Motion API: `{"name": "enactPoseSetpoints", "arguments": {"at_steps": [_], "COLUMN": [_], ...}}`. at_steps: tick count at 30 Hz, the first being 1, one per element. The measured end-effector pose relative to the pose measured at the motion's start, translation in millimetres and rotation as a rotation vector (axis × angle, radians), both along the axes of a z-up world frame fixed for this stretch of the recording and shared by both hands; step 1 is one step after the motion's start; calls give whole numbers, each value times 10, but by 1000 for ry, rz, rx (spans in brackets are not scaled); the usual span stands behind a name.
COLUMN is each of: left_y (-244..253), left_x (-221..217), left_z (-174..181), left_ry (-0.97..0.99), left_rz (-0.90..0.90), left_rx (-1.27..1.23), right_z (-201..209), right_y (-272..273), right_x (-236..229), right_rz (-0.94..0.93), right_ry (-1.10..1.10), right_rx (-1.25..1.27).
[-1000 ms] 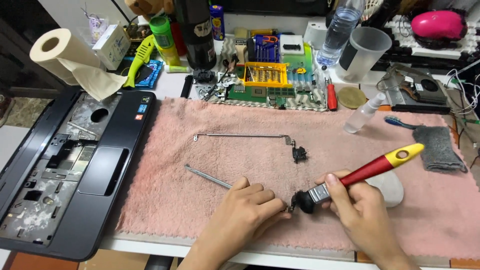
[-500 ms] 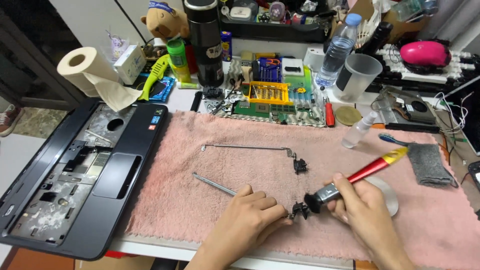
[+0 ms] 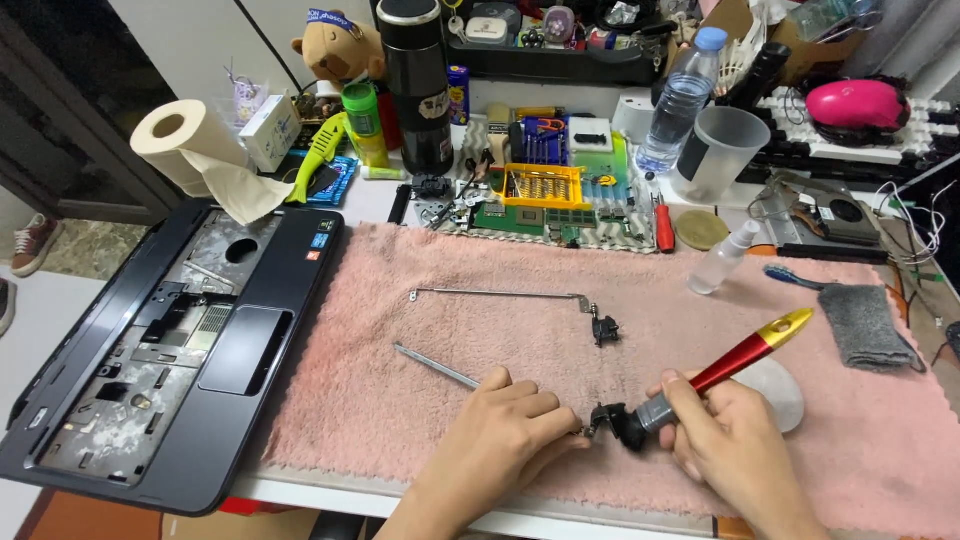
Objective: The person cleans a disassembled printer hinge mechanism using a brush. They hold the metal hinge and brush it thoroughly, then place it on a pink towel and continue cleaning other parts of the mechanism.
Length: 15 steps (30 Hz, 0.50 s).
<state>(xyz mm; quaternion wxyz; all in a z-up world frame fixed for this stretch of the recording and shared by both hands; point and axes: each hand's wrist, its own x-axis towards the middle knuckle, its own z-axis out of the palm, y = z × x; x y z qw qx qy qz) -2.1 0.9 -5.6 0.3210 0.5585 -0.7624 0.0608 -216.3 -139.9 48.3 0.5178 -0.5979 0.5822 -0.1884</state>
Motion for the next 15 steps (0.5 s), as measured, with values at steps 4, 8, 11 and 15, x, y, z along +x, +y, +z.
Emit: {"name": "enactPoseSetpoints", "arguments": {"at_steps": [4,8,11,15], "left_y": [-6,-18,-3,-4], "left_x": [11,9,3,6], "left_z": [27,29,47,33], "left_ry": [18,3,4,-3], "left_rz": [-9,-4,-1,7], "left_rx": [-3,14,24,-4], "right_z": [-68,49,-6,32], "right_y": [-8,-34,13,37], "right_x": [-130,-194,-120,-88], "right_rz": [-16,44,65,44], "right_ry": [-53,30,3,155], "right_rx": [81,-38,-107,-14]}}
